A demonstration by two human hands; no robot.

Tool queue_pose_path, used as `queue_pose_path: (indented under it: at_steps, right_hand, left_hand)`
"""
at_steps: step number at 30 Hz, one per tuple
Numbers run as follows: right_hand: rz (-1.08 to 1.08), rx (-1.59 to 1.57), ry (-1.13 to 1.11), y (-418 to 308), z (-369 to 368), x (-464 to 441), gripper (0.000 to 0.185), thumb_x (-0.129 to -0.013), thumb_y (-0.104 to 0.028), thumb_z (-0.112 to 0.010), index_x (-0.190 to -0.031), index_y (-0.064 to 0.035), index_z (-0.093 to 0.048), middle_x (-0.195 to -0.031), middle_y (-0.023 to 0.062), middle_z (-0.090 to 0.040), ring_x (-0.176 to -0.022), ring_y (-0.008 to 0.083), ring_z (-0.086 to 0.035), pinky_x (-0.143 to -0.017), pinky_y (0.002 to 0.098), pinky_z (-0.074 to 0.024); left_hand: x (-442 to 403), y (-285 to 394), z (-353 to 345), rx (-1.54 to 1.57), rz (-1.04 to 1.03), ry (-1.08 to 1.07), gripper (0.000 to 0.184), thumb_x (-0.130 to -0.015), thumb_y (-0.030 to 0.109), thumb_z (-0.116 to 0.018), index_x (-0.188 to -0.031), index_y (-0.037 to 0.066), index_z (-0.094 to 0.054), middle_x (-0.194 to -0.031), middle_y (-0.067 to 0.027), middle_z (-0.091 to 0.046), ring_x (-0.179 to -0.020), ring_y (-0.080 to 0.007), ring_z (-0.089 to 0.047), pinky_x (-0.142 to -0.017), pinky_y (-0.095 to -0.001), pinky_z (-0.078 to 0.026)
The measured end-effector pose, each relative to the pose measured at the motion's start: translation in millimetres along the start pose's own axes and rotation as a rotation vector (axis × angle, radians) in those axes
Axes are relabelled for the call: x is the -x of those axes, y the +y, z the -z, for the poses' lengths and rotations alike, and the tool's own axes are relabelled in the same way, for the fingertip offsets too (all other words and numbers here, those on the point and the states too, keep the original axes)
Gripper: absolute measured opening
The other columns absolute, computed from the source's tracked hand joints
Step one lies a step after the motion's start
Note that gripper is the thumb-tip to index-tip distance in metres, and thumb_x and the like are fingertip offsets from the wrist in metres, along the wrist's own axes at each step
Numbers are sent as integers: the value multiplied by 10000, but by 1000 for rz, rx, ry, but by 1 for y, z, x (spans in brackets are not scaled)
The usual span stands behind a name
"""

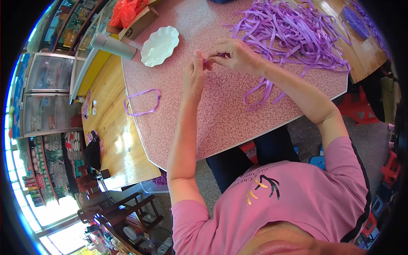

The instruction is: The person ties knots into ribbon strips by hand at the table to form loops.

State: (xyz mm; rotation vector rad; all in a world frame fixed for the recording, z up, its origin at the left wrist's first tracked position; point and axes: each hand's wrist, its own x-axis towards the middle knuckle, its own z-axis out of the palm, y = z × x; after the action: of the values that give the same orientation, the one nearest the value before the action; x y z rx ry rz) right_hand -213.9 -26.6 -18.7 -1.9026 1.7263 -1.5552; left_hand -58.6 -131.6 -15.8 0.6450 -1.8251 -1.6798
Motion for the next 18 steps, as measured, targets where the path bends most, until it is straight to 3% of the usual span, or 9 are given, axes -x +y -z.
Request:
queue_pose_path:
  at_steps: [3,9,14,18]
  right_hand:
    - [64,51,6,-2,3,1,106,-862,-86,-730,-947,-23,-728,-767,55,-571,-682,166,-535,-606,309,-431]
    - [-44,44,-64,8,5,1,128,-869,-113,-735,-941,-9,-716,-746,54,-589,-695,149,-546,-614,308,-432]
    - [-438,-313,-271,11,11,-3,204,-929,-218,-696,-964,-18,-721,-829,-28,-653,-762,50,-527,-651,262,-424]
    - [-483,-519,-206,16,10,-2,226,-951,-239,-673,-989,-21,-722,-859,-43,-655,-790,34,-527,-686,241,-427]
  left_hand:
    - [-3,-5,2,-205,145,-148,429,-1059,401,-467,-877,39,-608,-786,-28,-601,-739,-111,-539,-687,-273,-443]
    - [1,-25,-2,-82,-30,-8,365,-1059,362,-484,-880,64,-594,-790,-15,-580,-745,-98,-523,-705,-276,-444]
    - [7,-27,2,406,109,-117,203,-1044,267,-530,-979,79,-573,-866,-3,-557,-854,-124,-559,-862,-302,-491]
    - [8,-25,5,522,131,-180,135,-1012,199,-590,-984,67,-588,-887,-15,-600,-868,-149,-593,-875,-313,-503]
